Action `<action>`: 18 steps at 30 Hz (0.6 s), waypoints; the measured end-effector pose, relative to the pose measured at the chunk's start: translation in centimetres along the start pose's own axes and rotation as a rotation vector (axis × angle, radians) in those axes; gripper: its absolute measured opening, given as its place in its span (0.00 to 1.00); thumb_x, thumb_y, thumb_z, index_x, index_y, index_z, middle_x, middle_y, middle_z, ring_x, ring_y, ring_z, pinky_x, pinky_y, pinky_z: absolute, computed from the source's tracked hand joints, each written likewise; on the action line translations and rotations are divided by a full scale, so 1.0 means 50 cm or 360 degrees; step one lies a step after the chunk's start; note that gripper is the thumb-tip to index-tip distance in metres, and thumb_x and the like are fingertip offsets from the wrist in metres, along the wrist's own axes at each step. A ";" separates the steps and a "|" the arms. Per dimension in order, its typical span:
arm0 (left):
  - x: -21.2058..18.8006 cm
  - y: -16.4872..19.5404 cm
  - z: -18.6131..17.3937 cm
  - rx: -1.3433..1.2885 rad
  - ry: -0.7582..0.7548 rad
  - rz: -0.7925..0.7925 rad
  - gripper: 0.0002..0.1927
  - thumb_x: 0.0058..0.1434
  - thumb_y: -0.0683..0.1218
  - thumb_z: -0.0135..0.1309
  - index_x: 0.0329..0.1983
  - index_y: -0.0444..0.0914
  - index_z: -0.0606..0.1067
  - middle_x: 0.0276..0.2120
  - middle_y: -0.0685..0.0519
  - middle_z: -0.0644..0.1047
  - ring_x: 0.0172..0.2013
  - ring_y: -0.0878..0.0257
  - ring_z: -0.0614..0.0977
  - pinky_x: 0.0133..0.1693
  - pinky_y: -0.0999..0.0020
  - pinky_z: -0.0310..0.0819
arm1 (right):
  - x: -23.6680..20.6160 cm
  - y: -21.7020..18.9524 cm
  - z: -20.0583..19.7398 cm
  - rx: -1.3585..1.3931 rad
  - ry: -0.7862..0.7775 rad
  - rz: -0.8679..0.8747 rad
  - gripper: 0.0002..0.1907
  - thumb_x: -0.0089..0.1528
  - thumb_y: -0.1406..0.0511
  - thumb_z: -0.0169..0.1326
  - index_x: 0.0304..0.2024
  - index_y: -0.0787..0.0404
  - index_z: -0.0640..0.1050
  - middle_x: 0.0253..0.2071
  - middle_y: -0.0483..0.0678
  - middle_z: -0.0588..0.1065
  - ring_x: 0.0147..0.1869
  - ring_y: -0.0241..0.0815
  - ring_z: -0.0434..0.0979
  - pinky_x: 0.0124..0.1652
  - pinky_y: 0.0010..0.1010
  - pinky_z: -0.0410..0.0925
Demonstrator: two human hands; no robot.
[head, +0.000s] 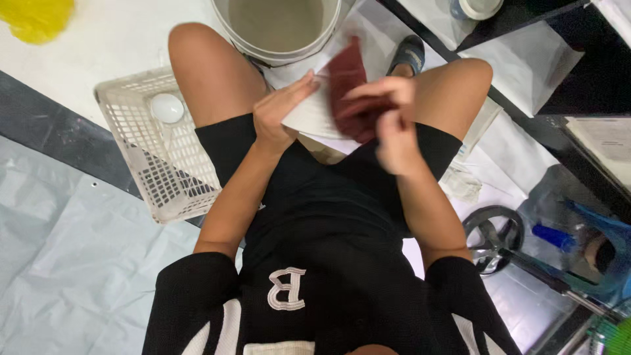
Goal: The person sits on the floor and dries a glass, a small bowl, and a larger bowl using a maroon cloth. They wipe each item thoroughly and place them on a nearby shelf.
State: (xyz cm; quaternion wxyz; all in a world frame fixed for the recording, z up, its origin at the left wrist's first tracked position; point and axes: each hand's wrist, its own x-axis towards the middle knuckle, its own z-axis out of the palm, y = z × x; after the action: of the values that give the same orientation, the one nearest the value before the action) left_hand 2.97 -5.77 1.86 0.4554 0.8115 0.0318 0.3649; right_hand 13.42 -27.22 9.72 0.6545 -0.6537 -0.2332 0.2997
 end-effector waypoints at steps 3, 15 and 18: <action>0.008 0.011 0.002 0.0117 -0.0036 0.0134 0.14 0.61 0.44 0.60 0.46 0.31 0.81 0.50 0.42 0.82 0.47 0.48 0.87 0.47 0.61 0.82 | 0.034 -0.056 0.061 -0.0802 -0.0694 -0.0580 0.24 0.73 0.54 0.48 0.65 0.59 0.69 0.56 0.49 0.75 0.63 0.48 0.75 0.66 0.42 0.65; 0.001 -0.009 -0.033 -0.0052 0.0196 0.0044 0.12 0.61 0.41 0.62 0.48 0.32 0.81 0.51 0.42 0.81 0.50 0.51 0.86 0.52 0.63 0.82 | 0.041 -0.037 0.039 -0.0798 -0.0432 -0.0506 0.18 0.69 0.69 0.49 0.61 0.66 0.77 0.66 0.58 0.74 0.81 0.56 0.63 0.78 0.48 0.56; -0.022 -0.019 -0.027 -0.0202 0.0241 -0.0015 0.12 0.61 0.38 0.61 0.48 0.33 0.81 0.52 0.40 0.81 0.52 0.51 0.86 0.54 0.64 0.82 | 0.027 0.030 0.003 -0.0460 -0.0382 -0.0593 0.18 0.71 0.66 0.45 0.59 0.68 0.77 0.64 0.59 0.74 0.81 0.53 0.63 0.78 0.44 0.55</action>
State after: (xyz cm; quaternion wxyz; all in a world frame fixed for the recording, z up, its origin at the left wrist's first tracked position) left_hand 1.60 -4.68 0.94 0.5038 0.7510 0.0466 0.4243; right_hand 14.14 -26.21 8.09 0.5660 -0.6460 -0.4660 0.2129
